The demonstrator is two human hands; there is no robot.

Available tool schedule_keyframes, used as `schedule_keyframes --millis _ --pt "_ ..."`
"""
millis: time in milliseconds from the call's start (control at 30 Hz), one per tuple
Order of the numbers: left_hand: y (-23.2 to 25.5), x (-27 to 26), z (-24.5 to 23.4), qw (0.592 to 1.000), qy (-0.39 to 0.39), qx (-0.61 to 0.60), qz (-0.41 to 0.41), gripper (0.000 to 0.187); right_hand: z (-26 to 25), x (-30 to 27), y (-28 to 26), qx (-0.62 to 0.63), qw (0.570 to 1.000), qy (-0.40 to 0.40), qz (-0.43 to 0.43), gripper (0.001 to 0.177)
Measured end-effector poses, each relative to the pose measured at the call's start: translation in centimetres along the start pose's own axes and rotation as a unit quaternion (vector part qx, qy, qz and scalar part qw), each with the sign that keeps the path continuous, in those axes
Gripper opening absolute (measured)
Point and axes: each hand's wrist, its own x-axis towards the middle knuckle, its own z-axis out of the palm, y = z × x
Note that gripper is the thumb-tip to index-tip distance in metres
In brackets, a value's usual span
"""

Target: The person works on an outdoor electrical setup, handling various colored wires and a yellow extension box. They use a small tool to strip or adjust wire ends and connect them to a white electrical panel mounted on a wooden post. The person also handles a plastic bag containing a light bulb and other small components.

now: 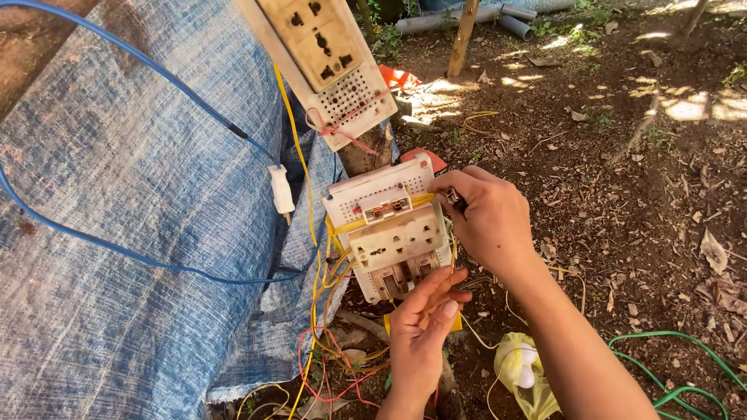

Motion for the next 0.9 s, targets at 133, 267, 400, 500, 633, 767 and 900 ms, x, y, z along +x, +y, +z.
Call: schedule_keyframes --millis 133,267,400,500,633,767,900 --pt "-0.6 0.0 -0.2 1.0 0.007 -0.005 -0.005 0.044 0.1 0.2 -0.1 0.005 1.0 -0.007 -0.006 0.014" --pt "-0.4 0.0 -0.2 1.0 0.006 0.001 -0.001 0.044 0.1 0.2 0.0 0.004 1.0 -0.007 -0.016 0.011" --pt "-0.5 -0.1 -0.2 1.0 0.011 -0.004 -0.003 0.043 0.0 0.2 0.1 0.04 0.999 0.002 -0.028 0.009" --pt "0.0 -0.2 0.0 1.0 -0.003 -0.01 -0.01 0.041 -0.4 0.0 0.3 0.048 0.998 -0.005 -0.026 0.011" --pt "0.7 -0.2 0.4 0.996 -0.007 0.074 0.057 0.035 -1.4 -0.8 0.3 0.086 0.996 -0.023 -0.023 0.013" --pt "-0.2 0.3 -1.5 0.932 0.105 0.246 0.245 0.024 -2.8 -3.0 -0.2 0.102 0.992 -0.05 -0.05 0.01" --pt "1.0 0.5 -2.7 0.882 0.121 0.338 0.306 0.033 -3.4 -5.1 -1.6 0.122 0.981 -0.107 -0.108 0.014"
